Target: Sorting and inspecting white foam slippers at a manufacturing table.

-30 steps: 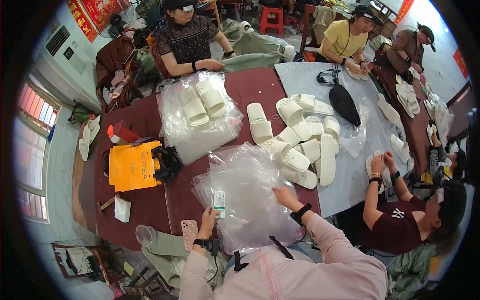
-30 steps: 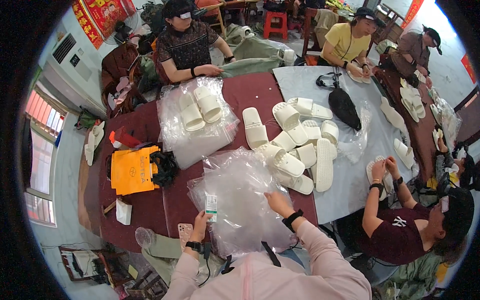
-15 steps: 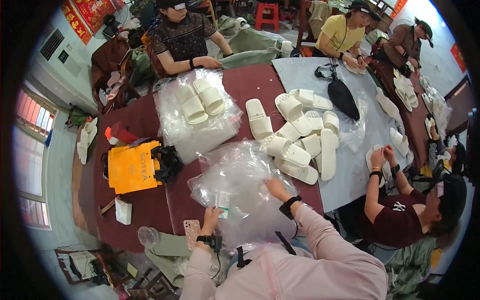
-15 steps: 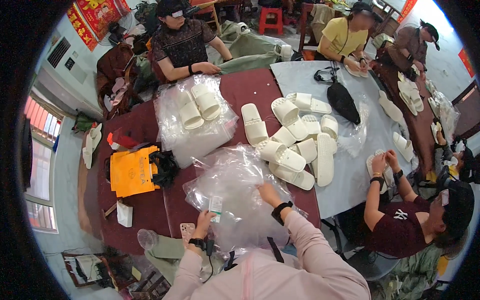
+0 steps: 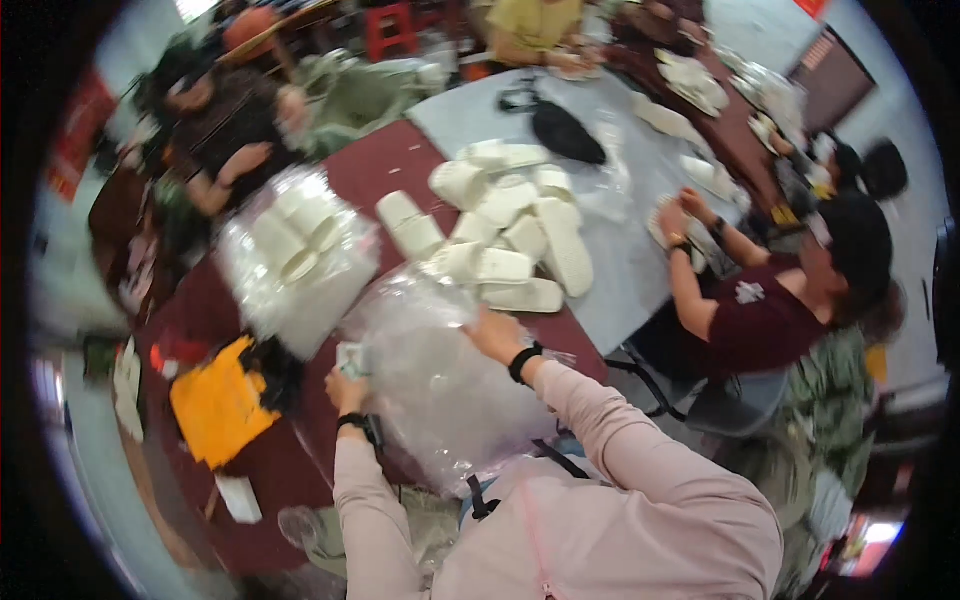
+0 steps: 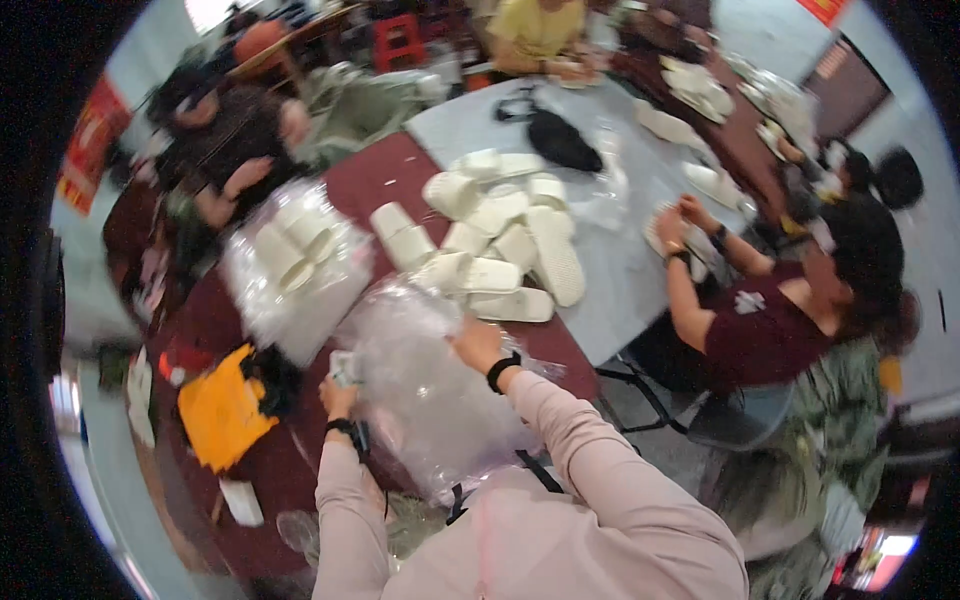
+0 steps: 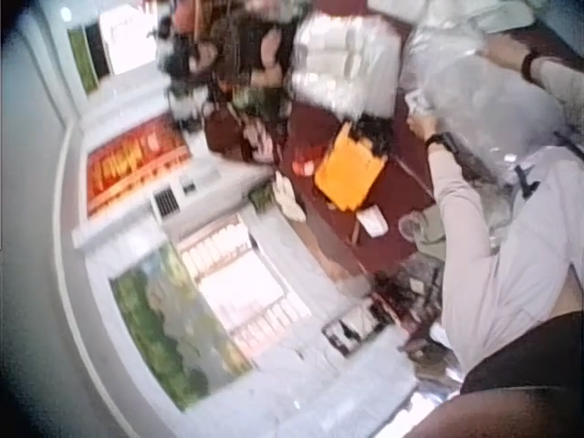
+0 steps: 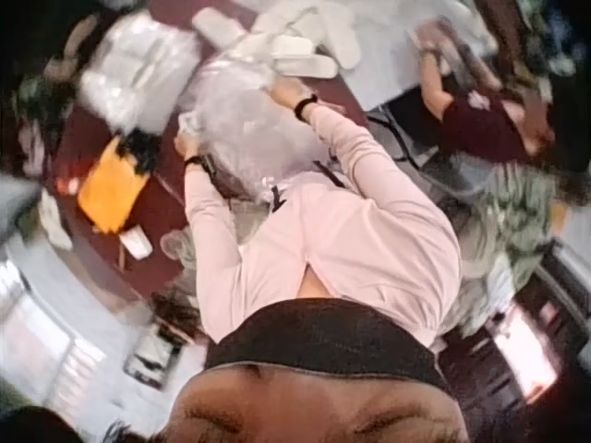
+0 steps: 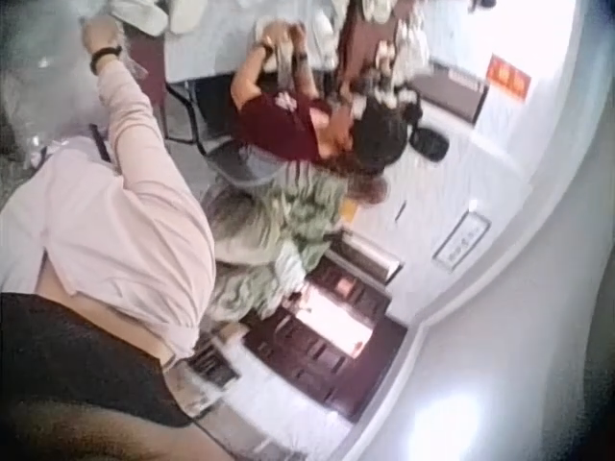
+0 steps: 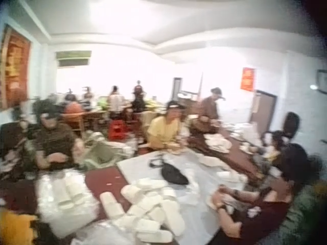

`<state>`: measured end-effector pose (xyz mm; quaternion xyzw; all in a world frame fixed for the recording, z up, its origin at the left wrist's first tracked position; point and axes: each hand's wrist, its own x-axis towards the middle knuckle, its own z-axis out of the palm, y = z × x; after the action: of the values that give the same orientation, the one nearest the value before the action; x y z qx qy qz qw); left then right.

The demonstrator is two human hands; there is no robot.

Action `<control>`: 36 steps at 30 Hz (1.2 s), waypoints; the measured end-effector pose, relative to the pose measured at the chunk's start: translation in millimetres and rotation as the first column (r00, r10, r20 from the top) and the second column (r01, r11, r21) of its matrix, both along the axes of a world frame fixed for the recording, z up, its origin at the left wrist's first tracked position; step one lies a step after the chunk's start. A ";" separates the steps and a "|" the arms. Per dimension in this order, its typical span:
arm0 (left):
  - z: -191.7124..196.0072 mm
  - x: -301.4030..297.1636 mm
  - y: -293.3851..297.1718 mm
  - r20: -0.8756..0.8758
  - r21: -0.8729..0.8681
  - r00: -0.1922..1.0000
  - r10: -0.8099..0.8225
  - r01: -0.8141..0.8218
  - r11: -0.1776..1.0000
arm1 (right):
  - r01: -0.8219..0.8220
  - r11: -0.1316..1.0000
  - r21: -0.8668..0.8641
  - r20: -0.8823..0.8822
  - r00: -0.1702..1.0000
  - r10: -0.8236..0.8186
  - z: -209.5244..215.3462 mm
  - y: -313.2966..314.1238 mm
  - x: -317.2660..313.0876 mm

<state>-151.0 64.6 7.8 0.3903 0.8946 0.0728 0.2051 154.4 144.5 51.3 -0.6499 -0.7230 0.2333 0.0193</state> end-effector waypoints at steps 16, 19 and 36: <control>36.0 208.1 -141.3 0.183 0.183 0.825 -0.536 0.507 0.842 | 0.284 0.914 0.289 -0.122 0.958 -0.259 -27.6 17.3 194.8; 20.2 241.5 -167.8 0.049 0.100 0.836 -0.546 0.540 0.835 | 0.206 0.954 0.218 -0.087 0.978 -0.191 -30.9 55.0 184.9; 17.3 264.2 -152.7 -0.123 -0.289 0.741 -0.660 0.609 0.738 | 0.464 0.875 0.139 -0.169 0.882 -0.440 -27.2 96.5 242.4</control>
<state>113.3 -88.1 25.1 0.6522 0.7254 -0.1493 0.1621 396.8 241.0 24.1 -0.7798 -0.5656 0.2002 0.1785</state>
